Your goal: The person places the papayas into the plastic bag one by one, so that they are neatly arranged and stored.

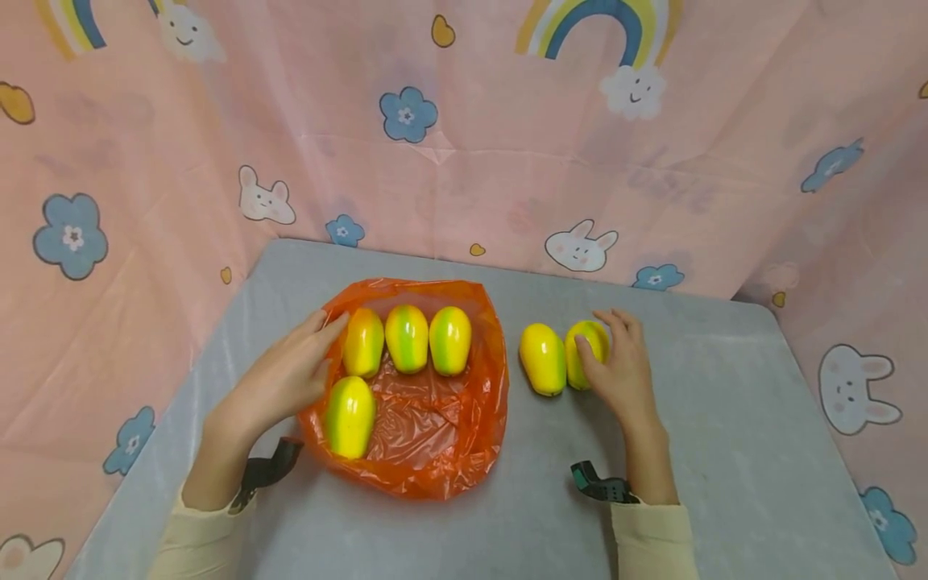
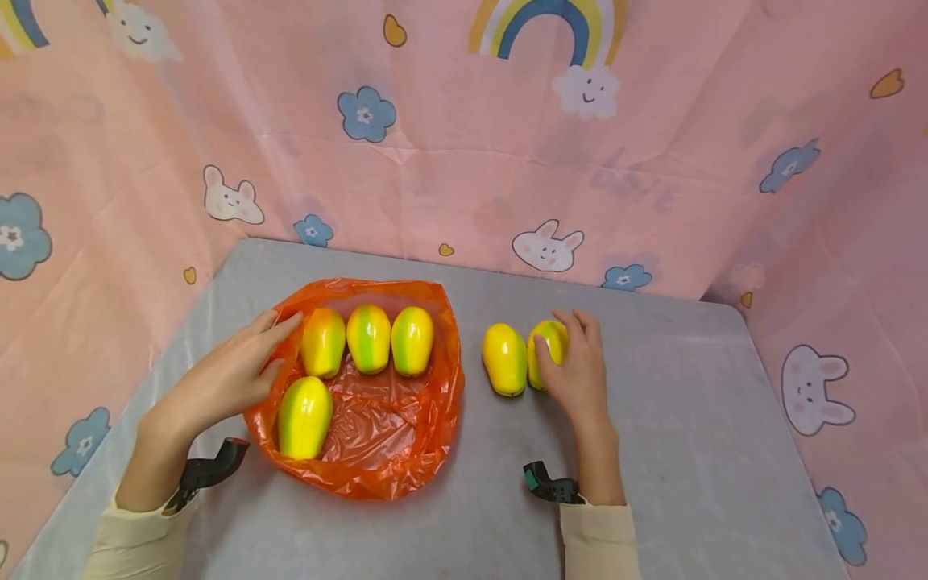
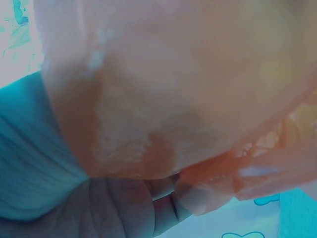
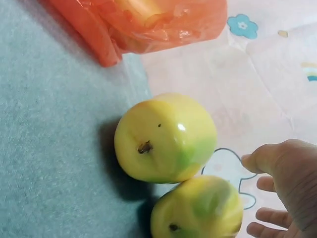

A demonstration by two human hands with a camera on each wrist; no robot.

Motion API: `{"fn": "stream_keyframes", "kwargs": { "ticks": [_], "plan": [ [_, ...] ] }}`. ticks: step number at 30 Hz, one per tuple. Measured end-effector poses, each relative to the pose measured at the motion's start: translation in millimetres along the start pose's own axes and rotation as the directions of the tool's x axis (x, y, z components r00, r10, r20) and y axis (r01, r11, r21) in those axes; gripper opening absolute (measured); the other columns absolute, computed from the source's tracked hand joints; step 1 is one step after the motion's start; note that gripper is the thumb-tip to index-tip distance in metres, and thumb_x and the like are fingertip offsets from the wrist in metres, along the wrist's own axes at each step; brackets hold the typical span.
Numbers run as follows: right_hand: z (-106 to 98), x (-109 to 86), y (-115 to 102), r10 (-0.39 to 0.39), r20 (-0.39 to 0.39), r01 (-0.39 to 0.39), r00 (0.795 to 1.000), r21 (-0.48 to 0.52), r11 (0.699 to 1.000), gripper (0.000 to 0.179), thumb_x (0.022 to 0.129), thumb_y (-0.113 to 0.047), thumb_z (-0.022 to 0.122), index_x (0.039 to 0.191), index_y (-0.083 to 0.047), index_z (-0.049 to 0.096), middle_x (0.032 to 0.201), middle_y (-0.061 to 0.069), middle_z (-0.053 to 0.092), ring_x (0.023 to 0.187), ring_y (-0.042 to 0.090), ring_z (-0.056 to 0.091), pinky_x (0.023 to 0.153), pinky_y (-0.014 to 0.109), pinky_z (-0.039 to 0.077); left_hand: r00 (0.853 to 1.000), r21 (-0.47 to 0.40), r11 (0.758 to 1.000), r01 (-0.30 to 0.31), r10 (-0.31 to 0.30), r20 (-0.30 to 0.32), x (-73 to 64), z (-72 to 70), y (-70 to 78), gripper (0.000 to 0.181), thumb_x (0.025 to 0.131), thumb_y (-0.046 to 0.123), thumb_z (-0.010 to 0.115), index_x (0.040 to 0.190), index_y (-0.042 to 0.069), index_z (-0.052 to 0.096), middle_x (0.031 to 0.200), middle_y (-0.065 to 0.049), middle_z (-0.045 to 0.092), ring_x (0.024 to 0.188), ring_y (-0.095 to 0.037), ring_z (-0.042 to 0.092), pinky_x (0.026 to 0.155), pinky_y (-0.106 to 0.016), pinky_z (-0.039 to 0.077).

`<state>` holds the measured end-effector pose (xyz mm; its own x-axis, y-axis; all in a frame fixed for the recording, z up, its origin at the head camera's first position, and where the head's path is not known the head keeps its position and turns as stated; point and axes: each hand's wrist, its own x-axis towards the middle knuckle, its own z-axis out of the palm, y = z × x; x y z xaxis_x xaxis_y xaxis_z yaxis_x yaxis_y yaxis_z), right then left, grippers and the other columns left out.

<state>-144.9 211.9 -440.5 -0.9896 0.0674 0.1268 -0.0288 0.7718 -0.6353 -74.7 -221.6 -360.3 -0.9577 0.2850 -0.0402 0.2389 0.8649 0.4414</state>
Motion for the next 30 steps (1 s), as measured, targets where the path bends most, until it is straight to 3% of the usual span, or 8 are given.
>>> {"fn": "stream_keyframes", "kwargs": {
  "ticks": [15,25,30],
  "plan": [
    [11,2.3,16,0.032,0.082,-0.031,0.996,-0.005,0.999,0.072,0.103,-0.028,0.064,0.162,-0.002,0.032,0.165,0.030,0.031,0.146,0.050,0.040,0.124,0.069,0.034,1.000,-0.018,1.000,0.016,-0.016,0.003,-1.4,0.3,0.3,0.070,0.092,-0.010,0.058,0.159,-0.005,0.040,0.166,-0.027,0.039,0.147,-0.047,0.048,0.117,-0.063,0.046],
    [8,0.8,14,0.082,0.141,-0.076,0.987,-0.049,0.996,0.078,0.104,-0.044,0.061,0.164,-0.003,0.032,0.164,0.030,0.038,0.141,0.048,0.044,0.122,0.068,0.039,1.000,-0.008,1.000,0.006,-0.006,-0.001,-0.3,0.2,-1.1,0.068,0.093,-0.009,0.056,0.159,-0.006,0.040,0.166,-0.028,0.038,0.149,-0.047,0.046,0.118,-0.063,0.044],
    [4,-0.8,17,0.064,0.175,-0.055,0.982,-0.056,0.997,0.081,0.102,-0.043,0.062,0.164,-0.002,0.031,0.163,0.031,0.039,0.141,0.049,0.045,0.120,0.069,0.040,1.000,-0.002,1.000,0.003,-0.003,0.002,0.0,0.4,-1.5,0.069,0.092,-0.009,0.056,0.159,-0.006,0.040,0.166,-0.027,0.039,0.148,-0.046,0.047,0.119,-0.063,0.044]
  ]
}}
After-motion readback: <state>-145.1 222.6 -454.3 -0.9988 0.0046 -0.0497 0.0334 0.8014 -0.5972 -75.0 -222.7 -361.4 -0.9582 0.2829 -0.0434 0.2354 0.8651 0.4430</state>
